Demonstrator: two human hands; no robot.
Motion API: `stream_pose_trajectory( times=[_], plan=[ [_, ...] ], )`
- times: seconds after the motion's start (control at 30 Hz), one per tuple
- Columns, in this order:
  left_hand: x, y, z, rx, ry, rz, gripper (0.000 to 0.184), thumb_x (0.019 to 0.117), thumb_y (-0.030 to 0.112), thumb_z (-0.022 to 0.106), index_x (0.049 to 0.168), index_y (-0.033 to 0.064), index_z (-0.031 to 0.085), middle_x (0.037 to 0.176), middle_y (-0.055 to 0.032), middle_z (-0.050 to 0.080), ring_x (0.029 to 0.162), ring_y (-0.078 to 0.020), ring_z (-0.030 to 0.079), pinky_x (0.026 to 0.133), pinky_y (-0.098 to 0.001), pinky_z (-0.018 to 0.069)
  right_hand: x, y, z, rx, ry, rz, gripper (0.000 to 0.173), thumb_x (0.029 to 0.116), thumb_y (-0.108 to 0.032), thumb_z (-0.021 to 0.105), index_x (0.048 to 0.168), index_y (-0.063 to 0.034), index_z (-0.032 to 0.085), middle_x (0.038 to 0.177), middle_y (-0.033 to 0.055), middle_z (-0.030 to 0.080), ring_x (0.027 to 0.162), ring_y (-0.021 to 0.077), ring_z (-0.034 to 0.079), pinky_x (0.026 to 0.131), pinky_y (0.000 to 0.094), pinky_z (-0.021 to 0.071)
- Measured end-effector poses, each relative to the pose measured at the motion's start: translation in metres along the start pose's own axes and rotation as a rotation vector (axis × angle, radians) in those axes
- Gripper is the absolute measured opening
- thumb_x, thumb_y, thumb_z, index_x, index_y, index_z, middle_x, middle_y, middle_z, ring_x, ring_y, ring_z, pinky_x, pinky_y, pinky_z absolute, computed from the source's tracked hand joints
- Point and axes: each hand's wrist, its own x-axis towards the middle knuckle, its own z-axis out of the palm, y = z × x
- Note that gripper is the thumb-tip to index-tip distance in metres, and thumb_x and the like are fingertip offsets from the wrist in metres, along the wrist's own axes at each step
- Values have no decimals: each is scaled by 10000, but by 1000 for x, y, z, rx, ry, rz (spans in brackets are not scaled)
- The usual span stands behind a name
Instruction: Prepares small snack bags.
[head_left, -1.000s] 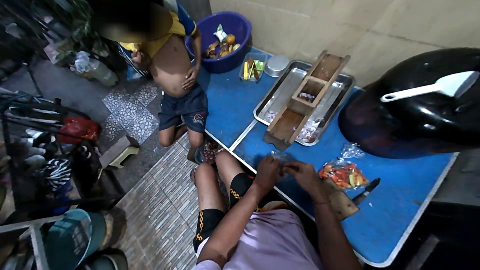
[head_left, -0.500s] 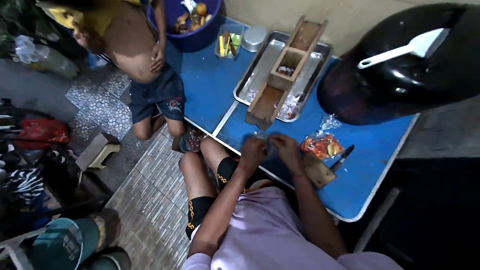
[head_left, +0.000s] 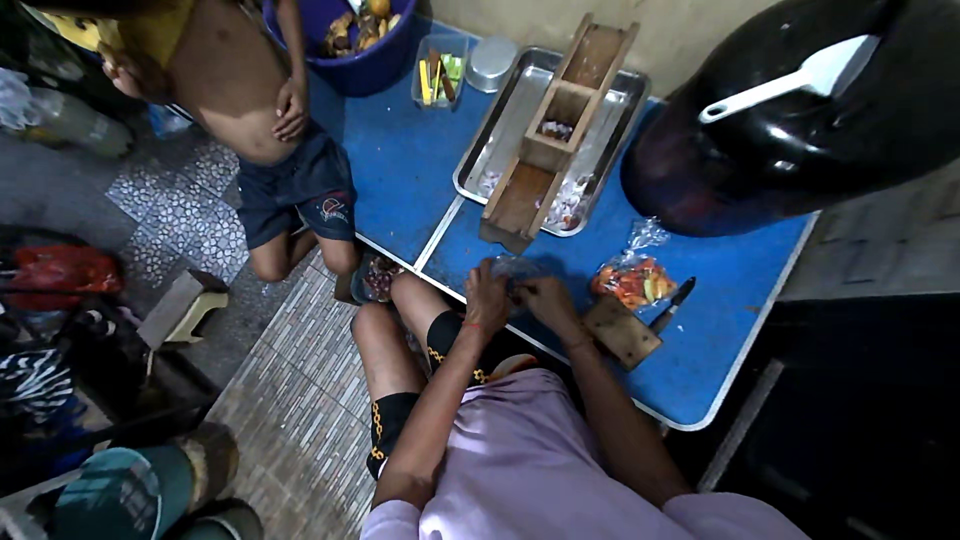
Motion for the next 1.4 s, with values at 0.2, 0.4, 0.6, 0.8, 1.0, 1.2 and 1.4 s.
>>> stream_pose_trajectory(
  times=[0.2,0.4,0.6,0.8,1.0,1.2,1.4],
  plan=[
    [3,-2,-1,-212,-41,-72,440,896,35,708,1329,19,629,1526,-247,422,1243,-401,584,1014,-505,530,14,-10,21,-236,144,-76,279,1050,-174,562,1261,-130,741,1075,219,744,1007,448,703,849,653,530],
    [4,-8,-4,-341,-6,-77,403,906,23,700,1306,20,649,1456,-208,523,1225,-333,614,1031,-476,525,26,-15,24,-338,106,-105,240,1041,-159,571,1185,-89,750,1063,234,737,994,464,702,802,661,532],
    [5,-15,-1,-281,58,-80,368,905,28,692,1272,21,674,1433,-196,552,1225,-327,619,1038,-477,522,31,-14,23,-362,84,-130,222,1021,-189,611,1162,-83,747,1060,213,740,993,436,707,808,647,535],
    [4,-20,0,-232,107,-30,226,931,65,689,1145,11,737,1436,-215,552,1278,-371,574,1077,-500,480,13,-16,3,-156,50,-68,256,1027,-261,640,1165,-76,749,1063,205,741,1008,423,700,875,654,521],
    [3,-14,-4,-237,102,19,176,933,82,705,1090,25,760,1433,-218,555,1316,-393,534,1112,-537,431,6,-6,-5,43,99,-117,202,1015,-176,658,1112,-21,745,1015,208,732,952,377,701,880,603,534],
    [-4,-3,-12,-186,277,143,88,888,21,718,959,3,767,1414,-238,562,1358,-427,479,1145,-548,389,-4,-6,-10,165,217,-224,151,976,-87,697,1086,11,731,986,194,730,887,322,708,840,532,570],
    [-12,10,-25,-298,254,149,179,914,34,709,1083,-12,746,1161,-201,694,1186,-386,608,1031,-498,493,-9,-8,-14,289,259,-211,124,956,-83,721,1020,21,742,935,177,725,842,274,687,813,488,558]
  ],
)
